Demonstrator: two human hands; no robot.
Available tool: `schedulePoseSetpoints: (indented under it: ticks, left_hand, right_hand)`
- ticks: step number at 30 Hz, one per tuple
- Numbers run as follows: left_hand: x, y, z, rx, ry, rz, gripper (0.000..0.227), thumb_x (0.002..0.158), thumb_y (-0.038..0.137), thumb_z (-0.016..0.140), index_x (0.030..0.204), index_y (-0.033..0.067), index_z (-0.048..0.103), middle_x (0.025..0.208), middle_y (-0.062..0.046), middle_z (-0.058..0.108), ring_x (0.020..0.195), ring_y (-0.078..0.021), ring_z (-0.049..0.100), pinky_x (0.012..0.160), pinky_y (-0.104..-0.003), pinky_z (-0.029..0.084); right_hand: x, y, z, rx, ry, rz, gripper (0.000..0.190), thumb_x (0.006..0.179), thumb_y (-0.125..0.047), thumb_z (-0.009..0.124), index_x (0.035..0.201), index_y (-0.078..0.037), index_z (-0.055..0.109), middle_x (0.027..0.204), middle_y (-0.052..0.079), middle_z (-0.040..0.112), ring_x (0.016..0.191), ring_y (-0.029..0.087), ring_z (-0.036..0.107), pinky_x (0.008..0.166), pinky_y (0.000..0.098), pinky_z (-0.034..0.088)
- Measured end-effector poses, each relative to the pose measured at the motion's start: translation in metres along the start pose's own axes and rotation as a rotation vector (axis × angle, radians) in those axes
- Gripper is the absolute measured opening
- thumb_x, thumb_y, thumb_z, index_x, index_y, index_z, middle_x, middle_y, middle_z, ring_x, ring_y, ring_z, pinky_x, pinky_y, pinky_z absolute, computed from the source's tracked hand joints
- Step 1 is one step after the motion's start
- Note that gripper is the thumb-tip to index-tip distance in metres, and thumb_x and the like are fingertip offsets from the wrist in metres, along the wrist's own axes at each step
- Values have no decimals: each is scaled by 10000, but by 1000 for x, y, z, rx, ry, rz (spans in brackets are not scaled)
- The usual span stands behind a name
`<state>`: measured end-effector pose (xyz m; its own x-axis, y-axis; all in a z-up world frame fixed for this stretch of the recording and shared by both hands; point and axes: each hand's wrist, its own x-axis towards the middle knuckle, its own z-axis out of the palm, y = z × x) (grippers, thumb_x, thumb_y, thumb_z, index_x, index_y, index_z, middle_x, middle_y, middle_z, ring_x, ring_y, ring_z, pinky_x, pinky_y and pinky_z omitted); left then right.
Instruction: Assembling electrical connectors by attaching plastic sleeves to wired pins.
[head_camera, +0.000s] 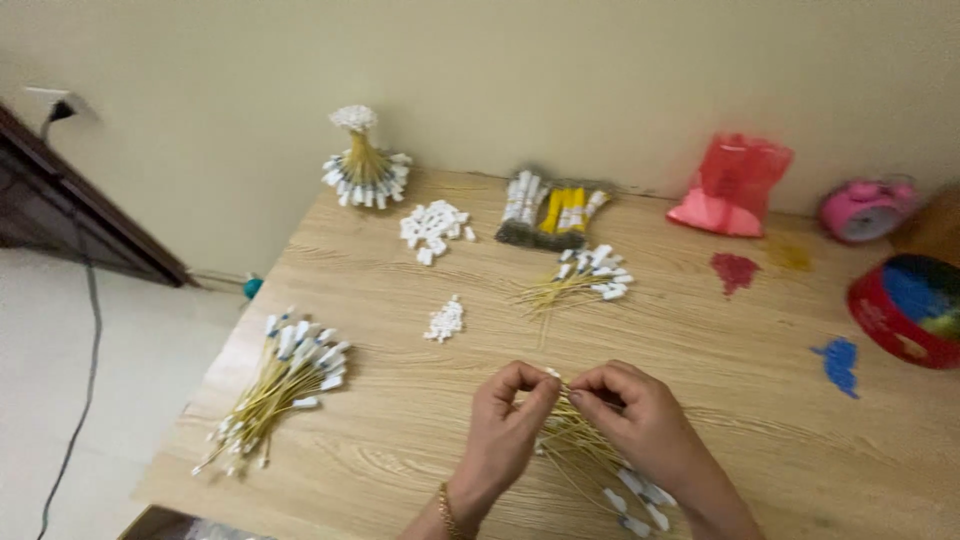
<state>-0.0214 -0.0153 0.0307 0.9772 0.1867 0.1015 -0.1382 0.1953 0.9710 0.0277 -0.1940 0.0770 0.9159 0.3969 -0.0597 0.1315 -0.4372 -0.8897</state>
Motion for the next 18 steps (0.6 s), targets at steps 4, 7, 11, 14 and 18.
schedulePoseSetpoints:
  ticks: [4,7,11,14,18]
  left_hand:
    - [1,-5,-3,-70,50,-39,161,982,147,695,913,1,695,834,1,664,729,-41,548,615,-209,457]
    - [13,-4,-14,3,20,-111,216,999,203,701,921,2,690,824,-2,665,718,-72,561,616,-227,476]
    - [62,21,-53,449,17,-174,255,941,291,685,1132,123,708,959,10,730,873,-115,674,763,-290,566]
    - [106,10,-90,975,161,-72,314,888,348,747,1114,130,737,980,-50,754,876,-204,714,803,-381,565]
    - [145,-18,-111,1330,230,-51,311,836,400,777,1016,146,780,986,-75,756,894,-259,714,848,-455,514]
  right_hand:
    - [9,4,9,-2,2,-74,156,876,-164,741,956,-33,772,824,21,698,740,86,674,663,255,560]
    - [17,10,13,-60,28,-54,155,878,-173,741,953,-42,774,813,32,696,725,91,677,651,256,559]
    - [29,21,12,-60,64,19,132,886,-149,718,943,-31,734,797,28,692,696,97,617,629,262,526]
    - [41,42,15,-1,62,114,138,911,-158,710,954,-29,733,778,18,666,689,94,564,618,269,504]
    - [56,65,17,203,0,121,175,937,-175,688,991,-15,733,810,-20,660,743,60,567,666,243,514]
